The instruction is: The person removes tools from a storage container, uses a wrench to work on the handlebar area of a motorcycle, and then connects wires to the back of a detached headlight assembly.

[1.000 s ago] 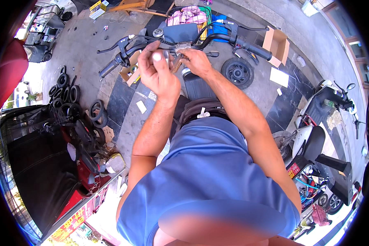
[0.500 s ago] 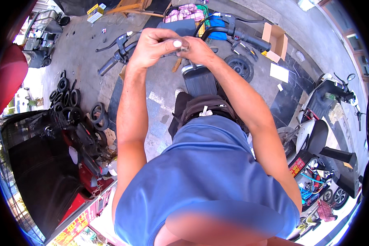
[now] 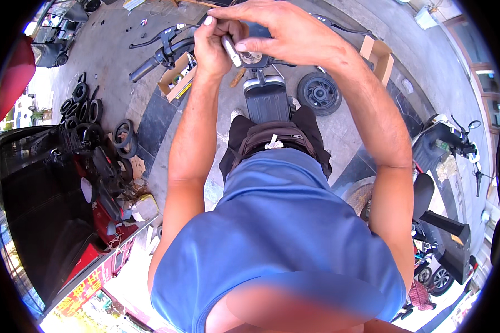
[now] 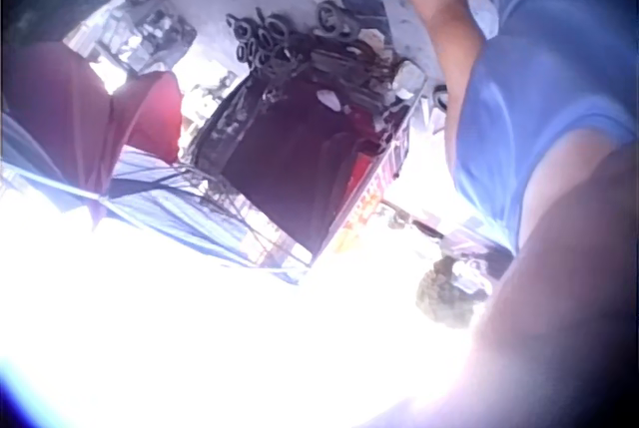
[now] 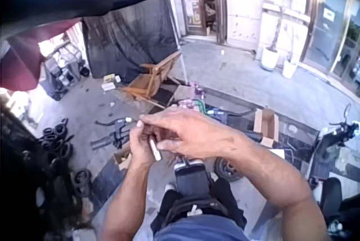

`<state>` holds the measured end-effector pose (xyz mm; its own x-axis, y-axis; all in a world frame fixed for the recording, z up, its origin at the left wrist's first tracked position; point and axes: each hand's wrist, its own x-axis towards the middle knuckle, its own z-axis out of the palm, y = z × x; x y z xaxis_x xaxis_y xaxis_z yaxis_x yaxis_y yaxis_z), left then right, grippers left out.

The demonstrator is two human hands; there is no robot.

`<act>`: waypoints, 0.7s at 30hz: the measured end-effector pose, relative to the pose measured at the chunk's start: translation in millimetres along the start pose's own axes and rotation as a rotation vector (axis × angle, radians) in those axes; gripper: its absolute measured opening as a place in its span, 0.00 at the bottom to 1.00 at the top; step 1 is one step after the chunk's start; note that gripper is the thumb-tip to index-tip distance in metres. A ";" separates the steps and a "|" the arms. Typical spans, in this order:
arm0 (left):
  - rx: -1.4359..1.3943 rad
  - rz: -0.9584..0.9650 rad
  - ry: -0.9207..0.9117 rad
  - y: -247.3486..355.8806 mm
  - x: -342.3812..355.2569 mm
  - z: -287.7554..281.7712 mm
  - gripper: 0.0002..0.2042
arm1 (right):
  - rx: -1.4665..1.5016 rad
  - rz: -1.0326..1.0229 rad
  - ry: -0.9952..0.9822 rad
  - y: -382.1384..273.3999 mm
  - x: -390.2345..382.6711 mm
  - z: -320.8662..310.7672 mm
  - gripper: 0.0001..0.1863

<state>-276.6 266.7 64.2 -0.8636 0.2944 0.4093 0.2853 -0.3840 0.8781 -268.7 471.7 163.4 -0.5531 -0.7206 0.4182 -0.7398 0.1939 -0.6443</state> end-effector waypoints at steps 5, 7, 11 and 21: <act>-0.186 -0.036 0.402 -25.8 -8.4 17.2 0.22 | -0.154 -0.266 -0.044 -4.4 17.4 3.4 0.24; -0.187 -0.044 0.416 -27.5 -8.4 14.7 0.21 | -0.203 -0.300 -0.077 -3.9 20.9 6.6 0.20; -0.177 -0.139 0.405 -24.6 -5.8 0.4 0.20 | -0.143 -0.065 -0.292 -5.1 26.0 10.5 0.26; 0.099 0.067 0.322 -48.9 6.1 -6.9 0.17 | -0.595 -0.078 -0.231 -18.3 42.9 39.1 0.23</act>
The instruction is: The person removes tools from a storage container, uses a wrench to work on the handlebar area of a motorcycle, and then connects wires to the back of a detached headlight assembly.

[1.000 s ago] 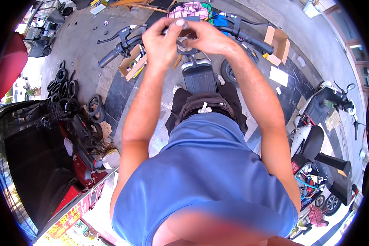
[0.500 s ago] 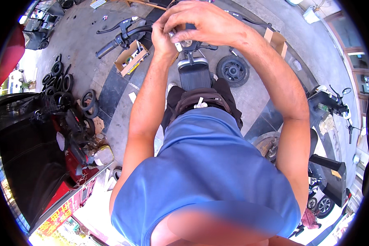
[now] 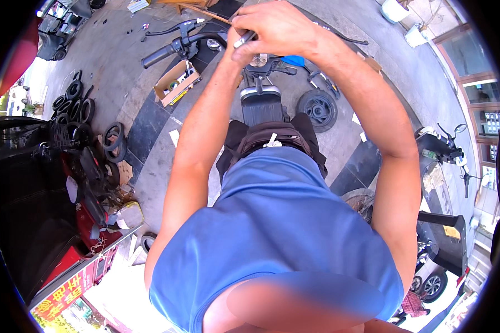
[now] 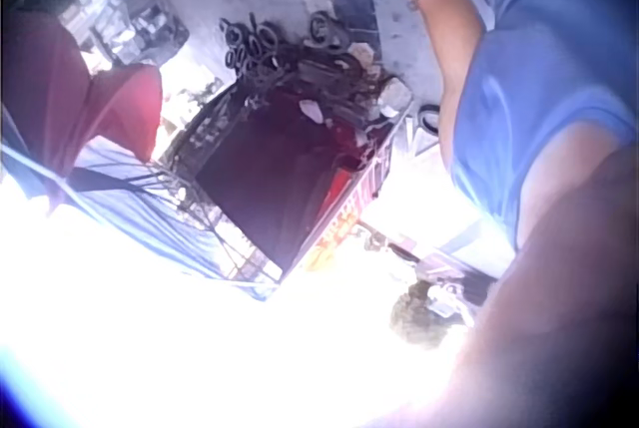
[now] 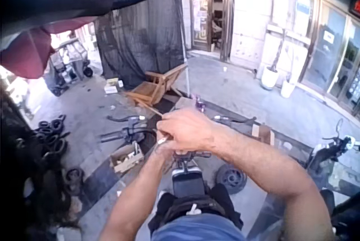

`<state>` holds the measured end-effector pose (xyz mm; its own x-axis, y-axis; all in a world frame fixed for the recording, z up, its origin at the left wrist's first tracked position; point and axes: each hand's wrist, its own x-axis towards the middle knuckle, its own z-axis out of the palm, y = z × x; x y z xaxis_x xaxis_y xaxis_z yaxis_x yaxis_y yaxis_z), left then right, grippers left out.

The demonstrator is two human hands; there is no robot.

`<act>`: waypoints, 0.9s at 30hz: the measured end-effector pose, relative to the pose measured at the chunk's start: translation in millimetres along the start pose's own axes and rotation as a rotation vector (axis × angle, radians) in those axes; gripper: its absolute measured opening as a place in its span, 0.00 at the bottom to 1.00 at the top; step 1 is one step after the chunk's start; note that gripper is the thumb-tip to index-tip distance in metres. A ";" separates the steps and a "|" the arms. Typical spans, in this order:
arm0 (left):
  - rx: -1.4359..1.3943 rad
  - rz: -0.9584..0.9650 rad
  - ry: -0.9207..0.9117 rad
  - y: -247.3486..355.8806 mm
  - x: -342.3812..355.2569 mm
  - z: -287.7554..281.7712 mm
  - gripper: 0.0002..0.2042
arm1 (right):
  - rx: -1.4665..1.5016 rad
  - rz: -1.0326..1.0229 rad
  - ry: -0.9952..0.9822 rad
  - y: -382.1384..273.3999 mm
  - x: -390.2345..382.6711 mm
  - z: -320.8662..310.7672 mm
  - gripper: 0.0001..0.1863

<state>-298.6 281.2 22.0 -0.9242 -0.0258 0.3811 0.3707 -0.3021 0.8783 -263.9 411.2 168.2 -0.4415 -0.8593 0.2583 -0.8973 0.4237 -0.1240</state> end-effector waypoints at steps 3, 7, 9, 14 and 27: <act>-0.351 -0.128 -0.022 -16.0 -2.6 7.2 0.16 | -0.072 0.354 0.034 -5.4 15.6 11.5 0.22; -0.144 -0.264 -0.064 -23.9 -6.2 -0.3 0.23 | 0.434 0.452 0.444 7.3 28.5 15.5 0.15; -0.260 -0.193 -0.141 -25.0 -3.2 -2.5 0.25 | 1.349 0.881 0.359 14.0 11.2 15.1 0.12; -0.105 -0.164 -0.008 -28.4 -2.3 4.3 0.20 | 1.995 0.446 0.669 -11.2 -38.7 61.5 0.25; -0.201 -0.344 0.078 -35.4 -0.1 4.2 0.12 | 0.367 0.085 0.148 36.5 -17.5 27.0 0.21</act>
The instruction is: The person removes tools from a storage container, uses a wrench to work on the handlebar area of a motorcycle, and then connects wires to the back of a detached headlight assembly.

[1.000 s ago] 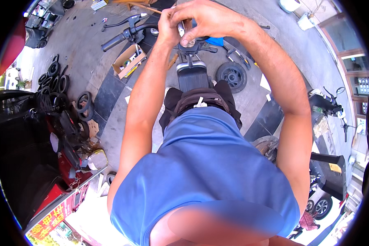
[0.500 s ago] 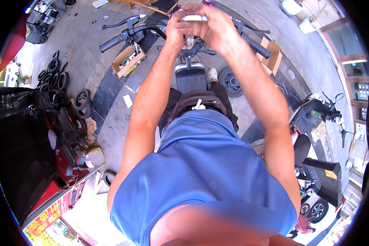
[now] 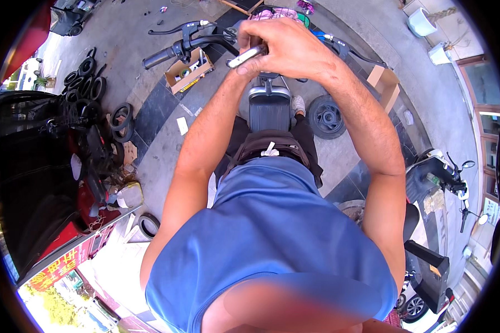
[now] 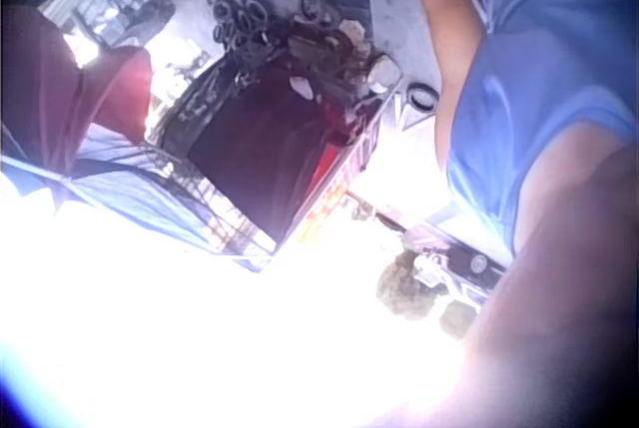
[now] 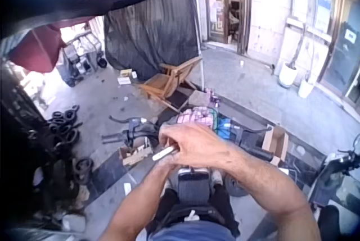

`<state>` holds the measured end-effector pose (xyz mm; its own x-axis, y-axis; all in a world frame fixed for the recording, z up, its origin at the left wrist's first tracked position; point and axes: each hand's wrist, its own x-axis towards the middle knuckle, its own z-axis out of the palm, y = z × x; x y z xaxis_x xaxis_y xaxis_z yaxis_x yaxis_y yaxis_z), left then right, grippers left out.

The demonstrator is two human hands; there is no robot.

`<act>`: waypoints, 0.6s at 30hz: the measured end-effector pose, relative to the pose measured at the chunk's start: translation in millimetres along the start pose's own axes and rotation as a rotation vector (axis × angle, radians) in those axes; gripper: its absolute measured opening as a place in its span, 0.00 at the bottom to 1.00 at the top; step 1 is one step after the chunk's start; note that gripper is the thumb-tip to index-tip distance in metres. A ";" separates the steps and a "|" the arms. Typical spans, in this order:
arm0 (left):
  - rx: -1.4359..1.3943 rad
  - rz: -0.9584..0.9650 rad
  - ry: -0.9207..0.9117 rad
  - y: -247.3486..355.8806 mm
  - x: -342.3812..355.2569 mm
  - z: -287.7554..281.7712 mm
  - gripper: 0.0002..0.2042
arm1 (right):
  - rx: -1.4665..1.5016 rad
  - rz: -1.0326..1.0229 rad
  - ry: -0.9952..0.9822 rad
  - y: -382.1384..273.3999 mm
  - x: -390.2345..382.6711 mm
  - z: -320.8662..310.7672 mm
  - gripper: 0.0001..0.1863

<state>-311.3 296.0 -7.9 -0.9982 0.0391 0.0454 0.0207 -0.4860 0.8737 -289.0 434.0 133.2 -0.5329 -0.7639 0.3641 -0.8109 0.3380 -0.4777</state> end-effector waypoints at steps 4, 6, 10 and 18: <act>0.016 0.041 0.001 -2.4 -5.5 -5.4 0.11 | -0.121 0.099 0.177 -27.4 5.0 22.6 0.20; 0.024 0.051 0.001 -4.7 -8.6 -7.9 0.11 | -0.090 0.238 0.201 -33.9 5.6 26.7 0.21; 0.005 0.076 -0.009 -6.9 -11.3 -13.4 0.11 | 0.602 0.542 0.122 -27.8 8.4 25.3 0.18; 0.234 0.278 -0.091 -7.5 -11.3 -13.7 0.14 | 1.067 0.491 0.489 -31.9 -17.0 39.6 0.15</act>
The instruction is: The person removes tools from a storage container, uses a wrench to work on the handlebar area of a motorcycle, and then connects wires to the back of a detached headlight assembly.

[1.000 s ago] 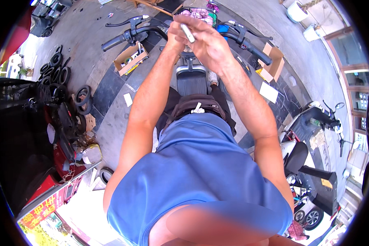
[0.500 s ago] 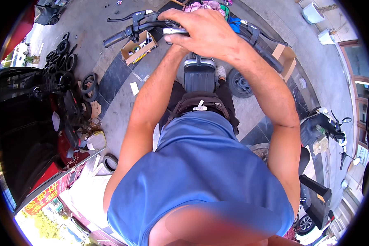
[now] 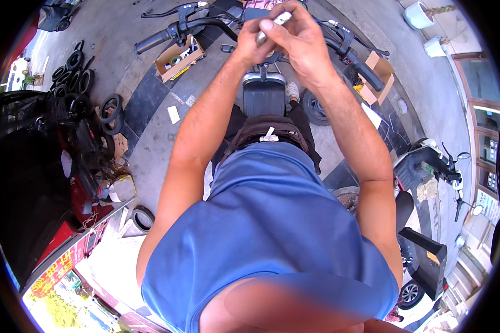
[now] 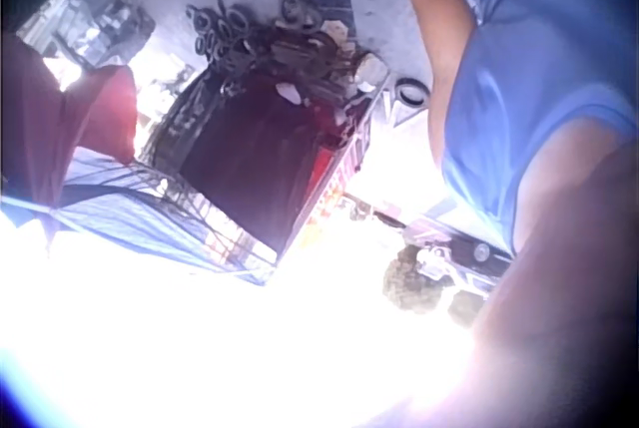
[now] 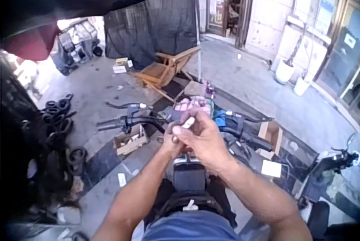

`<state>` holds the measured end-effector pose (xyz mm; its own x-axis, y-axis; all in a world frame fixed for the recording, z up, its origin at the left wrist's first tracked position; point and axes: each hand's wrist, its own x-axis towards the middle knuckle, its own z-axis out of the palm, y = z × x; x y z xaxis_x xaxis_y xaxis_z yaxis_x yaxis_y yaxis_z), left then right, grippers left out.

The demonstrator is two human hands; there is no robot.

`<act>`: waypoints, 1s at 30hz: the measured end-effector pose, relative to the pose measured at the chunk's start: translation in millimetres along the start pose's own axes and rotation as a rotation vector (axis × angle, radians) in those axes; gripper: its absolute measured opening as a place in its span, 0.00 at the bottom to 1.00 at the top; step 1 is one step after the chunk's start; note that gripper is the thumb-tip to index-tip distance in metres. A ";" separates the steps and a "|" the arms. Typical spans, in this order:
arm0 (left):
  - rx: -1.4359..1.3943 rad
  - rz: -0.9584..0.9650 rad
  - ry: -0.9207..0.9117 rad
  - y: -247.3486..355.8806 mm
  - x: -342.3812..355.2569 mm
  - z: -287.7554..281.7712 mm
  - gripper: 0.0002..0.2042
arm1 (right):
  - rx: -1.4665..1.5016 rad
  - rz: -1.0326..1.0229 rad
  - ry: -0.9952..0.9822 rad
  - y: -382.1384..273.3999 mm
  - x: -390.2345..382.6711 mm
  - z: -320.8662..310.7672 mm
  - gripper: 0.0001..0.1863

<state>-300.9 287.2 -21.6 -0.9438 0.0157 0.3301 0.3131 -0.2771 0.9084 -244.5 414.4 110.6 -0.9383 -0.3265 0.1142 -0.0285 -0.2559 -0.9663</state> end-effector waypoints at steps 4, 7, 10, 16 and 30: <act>-0.159 -0.219 0.025 -1.6 -1.1 -0.5 0.20 | -1.150 -0.765 -0.355 -37.3 17.8 -31.4 0.20; -0.260 -0.273 0.041 1.5 0.8 -3.1 0.17 | -1.437 -0.903 -0.501 -53.4 30.5 -31.8 0.24; 0.078 0.048 0.200 16.3 1.3 -3.3 0.10 | -1.638 -0.873 -0.356 -48.8 15.4 -13.3 0.21; 1.360 0.544 0.628 115.0 -21.2 -146.2 0.08 | -1.131 -0.366 -0.450 -32.8 -9.8 -20.6 0.15; 1.938 -0.190 -0.153 122.4 3.1 -208.9 0.19 | -1.367 -0.436 -0.346 -36.8 10.8 -11.0 0.28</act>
<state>-287.6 52.7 37.0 -0.9916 0.0120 0.1288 -0.0006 0.9952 -0.0974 -257.3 430.3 144.9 -0.6490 -0.6971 0.3048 -0.7606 0.5850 -0.2816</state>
